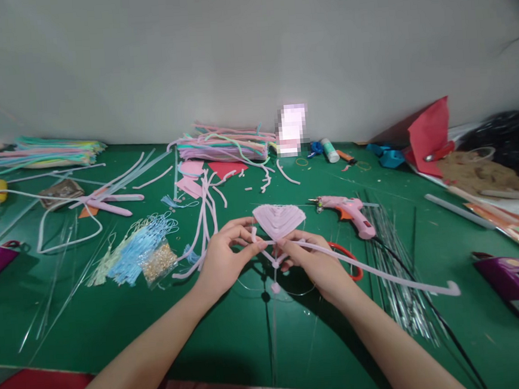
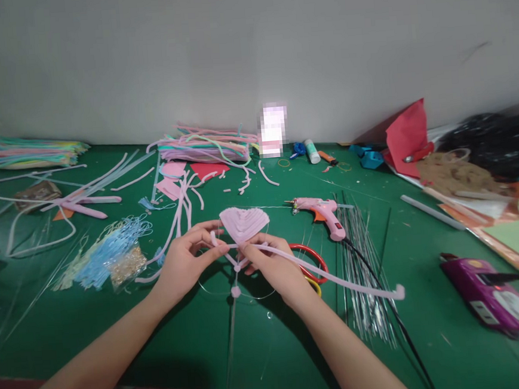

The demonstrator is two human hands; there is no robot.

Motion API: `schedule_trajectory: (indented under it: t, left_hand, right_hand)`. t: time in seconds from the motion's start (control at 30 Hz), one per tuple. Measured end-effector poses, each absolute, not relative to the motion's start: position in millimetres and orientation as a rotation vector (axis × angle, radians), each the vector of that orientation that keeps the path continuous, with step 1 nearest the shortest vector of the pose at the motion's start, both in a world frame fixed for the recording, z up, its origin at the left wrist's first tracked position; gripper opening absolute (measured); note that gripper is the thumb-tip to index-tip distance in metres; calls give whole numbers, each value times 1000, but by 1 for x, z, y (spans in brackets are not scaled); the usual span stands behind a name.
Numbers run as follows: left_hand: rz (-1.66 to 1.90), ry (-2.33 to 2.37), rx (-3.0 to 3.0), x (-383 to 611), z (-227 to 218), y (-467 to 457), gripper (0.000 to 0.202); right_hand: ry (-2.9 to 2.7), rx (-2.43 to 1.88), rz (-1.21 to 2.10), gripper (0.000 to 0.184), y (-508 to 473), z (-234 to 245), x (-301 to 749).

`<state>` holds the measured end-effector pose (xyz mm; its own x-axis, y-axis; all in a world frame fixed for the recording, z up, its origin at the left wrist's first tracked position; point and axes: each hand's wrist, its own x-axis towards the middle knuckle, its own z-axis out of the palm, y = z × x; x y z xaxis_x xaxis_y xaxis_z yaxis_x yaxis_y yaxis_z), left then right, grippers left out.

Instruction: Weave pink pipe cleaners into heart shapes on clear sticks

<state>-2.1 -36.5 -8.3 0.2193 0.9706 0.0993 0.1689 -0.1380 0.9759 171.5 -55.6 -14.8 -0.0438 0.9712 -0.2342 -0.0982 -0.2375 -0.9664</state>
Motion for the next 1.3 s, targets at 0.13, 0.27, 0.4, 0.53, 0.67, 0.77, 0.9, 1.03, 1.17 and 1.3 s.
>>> schedule_trajectory:
  t: [0.13, 0.27, 0.4, 0.53, 0.67, 0.77, 0.9, 1.03, 1.17, 1.3]
  left_hand:
    - [1046, 1121, 1526, -2, -9, -37, 17]
    - [1045, 1120, 1532, -3, -9, -37, 17]
    - [1044, 1124, 1533, -3, -9, -37, 17]
    - [1048, 1117, 1531, -2, -8, -37, 17]
    - [1044, 1119, 1531, -2, -8, -36, 17]
    - [1030, 1116, 1491, -2, -8, -36, 16]
    - [979, 1029, 1274, 1, -11, -37, 49]
    - [934, 1035, 1201, 3, -12, -38, 56]
    - [842, 980, 1072, 2, -9, -37, 30]
    - [829, 957, 931, -2, -9, -33, 23]
  right_hand:
    - [-1042, -1309, 1440, 27, -56, -14, 171]
    - [-1050, -1317, 1439, 28, -56, -14, 171]
    - [-1058, -1314, 1430, 29, -56, -13, 172]
    - [-1064, -1321, 1426, 29, -56, -12, 171]
    - [-1073, -1319, 1430, 30, -56, -12, 171]
    - [-1087, -1304, 1435, 31, -56, -13, 173]
    - [-1106, -1269, 1423, 29, -56, -15, 175]
    - [-1091, -1253, 1431, 28, -56, -16, 175]
    - [-969, -1155, 1518, 35, -55, -18, 176]
    - [-889, -1001, 1673, 48, -53, -17, 180]
